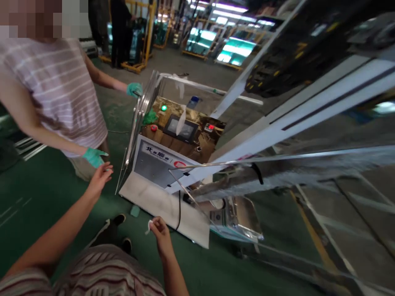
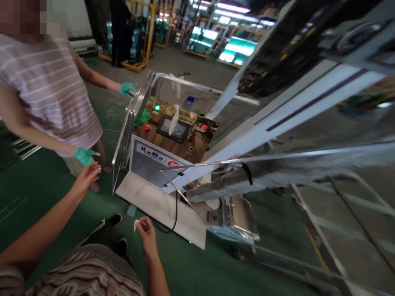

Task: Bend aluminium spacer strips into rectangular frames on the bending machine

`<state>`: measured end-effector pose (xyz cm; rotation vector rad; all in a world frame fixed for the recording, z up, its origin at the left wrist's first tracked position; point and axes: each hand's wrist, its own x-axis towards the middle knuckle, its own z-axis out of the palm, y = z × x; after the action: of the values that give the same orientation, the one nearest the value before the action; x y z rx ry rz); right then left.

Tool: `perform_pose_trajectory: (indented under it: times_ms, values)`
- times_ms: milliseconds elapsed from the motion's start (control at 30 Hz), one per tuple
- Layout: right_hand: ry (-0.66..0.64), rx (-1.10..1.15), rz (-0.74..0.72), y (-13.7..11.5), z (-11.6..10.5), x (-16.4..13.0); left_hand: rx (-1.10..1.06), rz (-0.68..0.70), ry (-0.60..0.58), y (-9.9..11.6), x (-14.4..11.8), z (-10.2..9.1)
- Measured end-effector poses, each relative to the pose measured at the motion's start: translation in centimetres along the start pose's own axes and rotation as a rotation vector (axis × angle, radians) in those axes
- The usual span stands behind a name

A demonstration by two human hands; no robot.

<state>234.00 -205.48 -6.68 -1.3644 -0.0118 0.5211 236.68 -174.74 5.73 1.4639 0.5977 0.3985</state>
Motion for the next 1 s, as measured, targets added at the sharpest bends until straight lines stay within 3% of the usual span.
perform_pose_trajectory:
  times_ms: [67,133,233,333,433,533,633,733,833,900,1000]
  values:
    - [-0.138,-0.058,0.016,0.3,1.1,-0.3,0.065,-0.038,0.056,-2.4,-4.8,-2.7]
    - [-0.270,-0.126,0.021,0.7,2.6,-1.0,0.133,-0.104,0.026,-4.8,-10.1,-5.2]
    - [-0.468,-0.220,0.006,2.1,6.5,-2.8,0.187,-0.155,-0.001,-8.0,-18.4,-9.6]
    - [-0.725,-0.328,0.002,4.4,13.5,-5.6,0.243,-0.168,0.035,-10.4,-26.5,-16.1]
    - [-1.030,-0.484,-0.023,7.6,23.0,-10.4,0.197,-0.165,0.179,-12.4,-34.9,-23.8]
    - [-1.353,-0.626,-0.081,12.4,33.6,-18.0,0.152,-0.144,0.347,-14.7,-43.6,-31.9]
    - [-1.648,-0.721,-0.094,18.4,44.3,-28.0,0.095,-0.171,0.560,-17.0,-52.8,-40.9]
    - [-1.857,-0.763,-0.073,24.6,54.2,-39.2,0.106,-0.234,0.806,-18.9,-62.2,-50.2]
    - [-2.027,-0.754,-0.045,29.7,62.4,-49.8,0.110,-0.281,0.995,-20.2,-70.6,-58.6]
    - [-2.116,-0.761,-0.057,32.4,67.2,-55.3,0.075,-0.303,1.068,-20.6,-74.7,-63.5]
    - [-2.203,-0.773,-0.095,36.2,74.4,-60.6,0.032,-0.320,1.132,-21.3,-78.2,-71.1]
